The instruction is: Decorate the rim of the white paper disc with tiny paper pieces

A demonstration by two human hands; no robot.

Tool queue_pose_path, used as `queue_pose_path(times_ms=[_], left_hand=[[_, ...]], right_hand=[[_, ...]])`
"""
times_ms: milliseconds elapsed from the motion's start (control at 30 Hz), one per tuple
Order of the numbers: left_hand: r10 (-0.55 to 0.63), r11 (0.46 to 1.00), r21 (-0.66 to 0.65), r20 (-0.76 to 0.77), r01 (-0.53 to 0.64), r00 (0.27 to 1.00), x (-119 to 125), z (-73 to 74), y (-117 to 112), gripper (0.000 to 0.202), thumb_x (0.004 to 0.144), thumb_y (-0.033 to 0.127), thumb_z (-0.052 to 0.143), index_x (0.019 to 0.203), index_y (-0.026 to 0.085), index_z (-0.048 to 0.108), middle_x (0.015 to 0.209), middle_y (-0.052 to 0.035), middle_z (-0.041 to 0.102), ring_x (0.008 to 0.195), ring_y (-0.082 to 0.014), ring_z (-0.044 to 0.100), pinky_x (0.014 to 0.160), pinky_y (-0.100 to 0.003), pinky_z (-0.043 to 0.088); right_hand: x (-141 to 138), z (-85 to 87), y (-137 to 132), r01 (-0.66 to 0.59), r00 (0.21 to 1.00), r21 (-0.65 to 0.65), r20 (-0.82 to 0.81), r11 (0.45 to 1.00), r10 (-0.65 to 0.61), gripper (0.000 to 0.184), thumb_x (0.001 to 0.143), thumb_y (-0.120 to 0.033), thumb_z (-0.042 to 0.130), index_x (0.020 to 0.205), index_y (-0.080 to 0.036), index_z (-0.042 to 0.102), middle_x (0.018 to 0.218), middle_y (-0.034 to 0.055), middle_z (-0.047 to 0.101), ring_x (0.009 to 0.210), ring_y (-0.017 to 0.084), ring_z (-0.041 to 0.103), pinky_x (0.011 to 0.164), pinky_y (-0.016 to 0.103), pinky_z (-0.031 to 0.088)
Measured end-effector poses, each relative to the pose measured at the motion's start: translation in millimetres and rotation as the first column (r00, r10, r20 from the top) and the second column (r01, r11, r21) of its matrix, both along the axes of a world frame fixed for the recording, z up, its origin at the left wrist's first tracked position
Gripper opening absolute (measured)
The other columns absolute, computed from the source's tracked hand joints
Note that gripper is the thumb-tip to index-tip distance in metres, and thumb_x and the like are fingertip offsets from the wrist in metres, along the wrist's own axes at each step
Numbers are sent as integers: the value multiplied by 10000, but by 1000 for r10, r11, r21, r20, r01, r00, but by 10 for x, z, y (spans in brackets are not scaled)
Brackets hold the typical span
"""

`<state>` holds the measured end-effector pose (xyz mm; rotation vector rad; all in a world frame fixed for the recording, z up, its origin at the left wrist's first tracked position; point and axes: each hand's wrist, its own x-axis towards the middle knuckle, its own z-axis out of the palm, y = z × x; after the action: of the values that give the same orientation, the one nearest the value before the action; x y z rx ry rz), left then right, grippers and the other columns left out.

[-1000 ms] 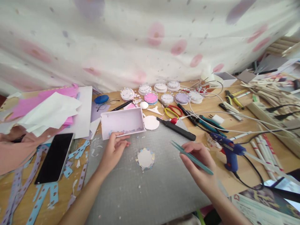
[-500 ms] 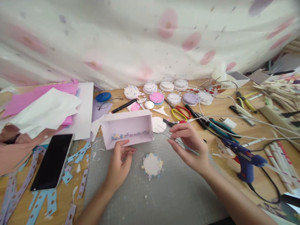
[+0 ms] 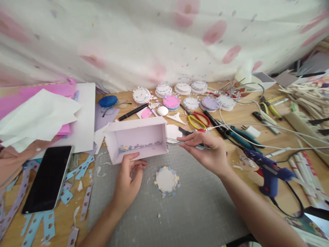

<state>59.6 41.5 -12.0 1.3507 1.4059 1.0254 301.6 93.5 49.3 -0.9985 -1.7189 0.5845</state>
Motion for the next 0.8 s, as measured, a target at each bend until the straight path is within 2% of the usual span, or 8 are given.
queue_pose_path(times_ms=[200,333,533,700,800], left_hand=[[9,1000,9,3,-9,1000,12,-3,6,284,860,148,484,1132,199,421,896,-53,661,881,-176,650,837,-364,511],[10,1000,16,5,-10,1000,15,-18,11,282,860,146,483,1129,199,417,895,-52,658,875,-176,649,824,-358,510],[7,1000,13,10,-7,1000,16,-8,3,291,857,133,473,1134,195,409,906,-60,660,876,-177,644,831,-365,504],[4,1000,8,-2,-4,1000,13,18,-5,296,853,132,469,1138,194,414,902,-57,664,868,-177,649,830,-368,509],[-6,1000,9,-2,6,1000,8,13,-11,306,852,125,463,1145,197,410,906,-57,666,876,-178,650,830,-367,510]], right_hand=[[-63,0,-21,-14,998,20,64,1000,13,148,779,-122,684,684,-208,611,763,37,738,701,174,709,554,238,516],[-208,-45,-5,-86,976,90,207,992,66,142,819,-99,590,758,-217,640,826,33,745,691,144,692,587,227,497],[-490,-116,59,-127,831,115,555,985,42,181,811,-103,512,751,-214,642,676,-5,692,562,112,603,506,221,352],[-647,-61,121,-165,734,143,679,976,25,176,769,-91,480,685,-199,590,565,-30,606,476,99,503,457,262,197],[-698,-46,141,-157,698,141,716,978,9,164,729,-82,483,624,-195,541,518,-36,571,444,102,469,451,277,159]])
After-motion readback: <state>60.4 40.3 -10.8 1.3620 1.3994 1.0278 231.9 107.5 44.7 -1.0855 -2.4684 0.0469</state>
